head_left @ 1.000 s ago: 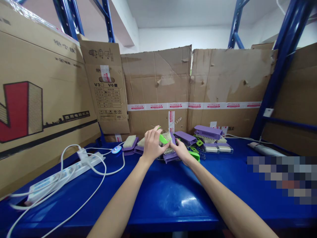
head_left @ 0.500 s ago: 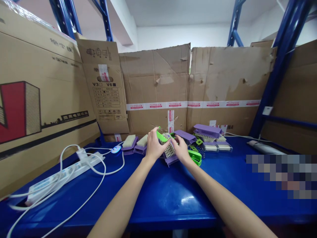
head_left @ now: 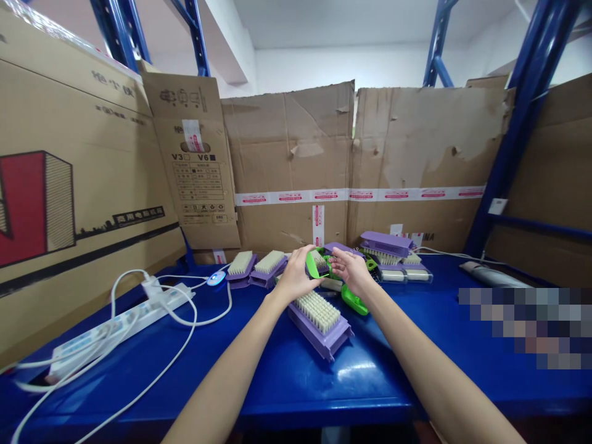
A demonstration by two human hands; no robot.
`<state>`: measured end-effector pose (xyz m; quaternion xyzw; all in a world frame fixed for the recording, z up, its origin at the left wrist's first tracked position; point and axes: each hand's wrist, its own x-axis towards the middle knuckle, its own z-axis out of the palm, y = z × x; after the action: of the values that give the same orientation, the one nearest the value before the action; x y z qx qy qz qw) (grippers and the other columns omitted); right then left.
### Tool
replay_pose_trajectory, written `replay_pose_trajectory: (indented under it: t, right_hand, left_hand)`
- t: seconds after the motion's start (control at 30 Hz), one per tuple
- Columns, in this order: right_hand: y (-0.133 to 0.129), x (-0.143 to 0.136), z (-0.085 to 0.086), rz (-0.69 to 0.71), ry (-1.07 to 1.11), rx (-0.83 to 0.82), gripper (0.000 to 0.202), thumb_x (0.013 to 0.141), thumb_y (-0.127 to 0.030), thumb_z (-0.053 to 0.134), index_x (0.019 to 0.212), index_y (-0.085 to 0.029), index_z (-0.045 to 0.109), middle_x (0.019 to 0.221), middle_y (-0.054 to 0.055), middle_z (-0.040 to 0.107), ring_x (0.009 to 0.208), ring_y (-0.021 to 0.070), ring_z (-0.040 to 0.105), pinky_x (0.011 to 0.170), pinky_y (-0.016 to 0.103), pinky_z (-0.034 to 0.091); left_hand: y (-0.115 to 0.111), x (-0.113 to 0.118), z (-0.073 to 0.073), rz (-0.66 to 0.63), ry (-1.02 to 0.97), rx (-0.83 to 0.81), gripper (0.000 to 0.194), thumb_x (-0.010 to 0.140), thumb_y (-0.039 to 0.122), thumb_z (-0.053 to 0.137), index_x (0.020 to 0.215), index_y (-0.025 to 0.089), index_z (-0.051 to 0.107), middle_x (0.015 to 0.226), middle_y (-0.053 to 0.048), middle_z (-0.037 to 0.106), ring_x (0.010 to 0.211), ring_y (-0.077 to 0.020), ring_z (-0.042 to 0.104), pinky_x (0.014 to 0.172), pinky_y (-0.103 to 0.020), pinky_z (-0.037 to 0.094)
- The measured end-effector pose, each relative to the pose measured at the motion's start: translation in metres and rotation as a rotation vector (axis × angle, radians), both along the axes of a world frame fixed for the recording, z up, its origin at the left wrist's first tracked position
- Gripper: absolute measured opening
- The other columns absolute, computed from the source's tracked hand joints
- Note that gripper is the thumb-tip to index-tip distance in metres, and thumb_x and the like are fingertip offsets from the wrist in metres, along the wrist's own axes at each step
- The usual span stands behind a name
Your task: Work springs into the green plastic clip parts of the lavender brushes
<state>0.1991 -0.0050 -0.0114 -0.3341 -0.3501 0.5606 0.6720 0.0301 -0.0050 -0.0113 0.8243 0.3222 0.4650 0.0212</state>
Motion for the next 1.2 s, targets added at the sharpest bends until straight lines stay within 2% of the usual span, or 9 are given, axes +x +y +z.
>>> replay_pose_trajectory:
  t: [0.1, 0.23, 0.37, 0.5, 0.67, 0.8, 0.93, 1.07, 1.2]
  right_hand:
    - [0.003, 0.004, -0.002, 0.051, 0.016, -0.013, 0.018, 0.071, -0.016, 0.075, 0.072, -0.015, 0.057, 0.063, 0.006, 0.066, 0.054, 0.0120, 0.062, 0.053, 0.021, 0.055]
    - [0.005, 0.005, -0.003, 0.073, 0.040, 0.001, 0.015, 0.071, -0.011, 0.072, 0.075, -0.015, 0.059, 0.064, 0.005, 0.067, 0.056, 0.0123, 0.063, 0.056, 0.022, 0.056]
    - [0.004, 0.002, -0.003, 0.096, 0.045, 0.088, 0.016, 0.069, -0.010, 0.073, 0.080, -0.014, 0.062, 0.066, 0.005, 0.068, 0.058, 0.0122, 0.064, 0.057, 0.022, 0.055]
    - [0.000, -0.001, -0.001, 0.122, -0.010, 0.184, 0.025, 0.063, -0.011, 0.077, 0.084, -0.014, 0.064, 0.071, 0.005, 0.070, 0.060, 0.0124, 0.064, 0.061, 0.024, 0.054]
    - [-0.005, -0.003, 0.007, 0.064, 0.038, 0.280, 0.035, 0.055, -0.011, 0.080, 0.085, -0.015, 0.065, 0.070, 0.002, 0.069, 0.069, 0.0117, 0.065, 0.067, 0.021, 0.051]
    - [-0.009, -0.002, 0.010, 0.036, 0.032, 0.180, 0.030, 0.062, -0.023, 0.080, 0.086, -0.018, 0.064, 0.076, 0.002, 0.070, 0.069, 0.0118, 0.064, 0.061, 0.022, 0.052]
    - [-0.012, -0.003, 0.009, 0.202, -0.085, 0.014, 0.030, 0.071, -0.042, 0.073, 0.081, -0.015, 0.063, 0.064, 0.002, 0.064, 0.052, 0.0111, 0.058, 0.043, 0.020, 0.045]
    - [-0.013, -0.006, 0.007, 0.251, -0.132, 0.067, 0.030, 0.063, -0.038, 0.079, 0.072, -0.016, 0.060, 0.057, -0.002, 0.059, 0.046, 0.0087, 0.052, 0.038, 0.017, 0.039]
    - [-0.012, -0.006, 0.006, 0.241, -0.193, 0.069, 0.029, 0.055, -0.032, 0.083, 0.070, -0.014, 0.065, 0.062, 0.001, 0.065, 0.054, 0.0106, 0.058, 0.048, 0.020, 0.046]
  left_hand:
    - [0.003, -0.003, 0.002, -0.014, -0.103, -0.105, 0.071, 0.060, 0.027, 0.078, 0.125, 0.021, 0.048, 0.124, -0.011, 0.056, 0.114, -0.0263, 0.055, 0.096, -0.044, 0.046]
    - [0.007, -0.005, 0.005, -0.117, -0.293, -0.367, 0.070, 0.062, 0.037, 0.077, 0.123, 0.017, 0.049, 0.121, -0.013, 0.060, 0.106, -0.0240, 0.061, 0.089, -0.038, 0.049]
    - [0.005, -0.004, 0.010, -0.150, -0.461, -0.519, 0.058, 0.068, 0.048, 0.070, 0.113, 0.015, 0.054, 0.105, -0.011, 0.066, 0.097, -0.0217, 0.063, 0.081, -0.033, 0.049]
    - [-0.003, -0.001, 0.017, -0.118, -0.576, -0.691, 0.051, 0.070, 0.060, 0.060, 0.094, 0.015, 0.062, 0.085, -0.005, 0.066, 0.077, -0.0169, 0.061, 0.063, -0.026, 0.046]
    - [-0.007, 0.002, 0.019, -0.137, -0.602, -0.862, 0.049, 0.068, 0.058, 0.063, 0.093, 0.016, 0.062, 0.082, -0.003, 0.066, 0.070, -0.0148, 0.060, 0.057, -0.023, 0.043]
    - [-0.004, 0.005, 0.012, -0.197, -0.549, -0.729, 0.048, 0.067, 0.053, 0.068, 0.097, 0.016, 0.059, 0.095, -0.007, 0.067, 0.085, -0.0181, 0.063, 0.072, -0.029, 0.048]
    - [-0.003, 0.007, 0.006, -0.217, -0.322, -0.430, 0.063, 0.057, 0.033, 0.081, 0.111, 0.019, 0.054, 0.108, -0.008, 0.065, 0.099, -0.0219, 0.062, 0.087, -0.036, 0.048]
    - [-0.008, 0.006, 0.007, -0.203, -0.172, -0.245, 0.063, 0.057, 0.023, 0.079, 0.116, 0.022, 0.056, 0.120, -0.008, 0.061, 0.110, -0.0236, 0.058, 0.096, -0.040, 0.045]
    - [-0.008, 0.001, 0.011, -0.128, -0.144, -0.254, 0.059, 0.057, 0.030, 0.080, 0.112, 0.021, 0.059, 0.116, -0.007, 0.063, 0.108, -0.0243, 0.058, 0.096, -0.040, 0.044]
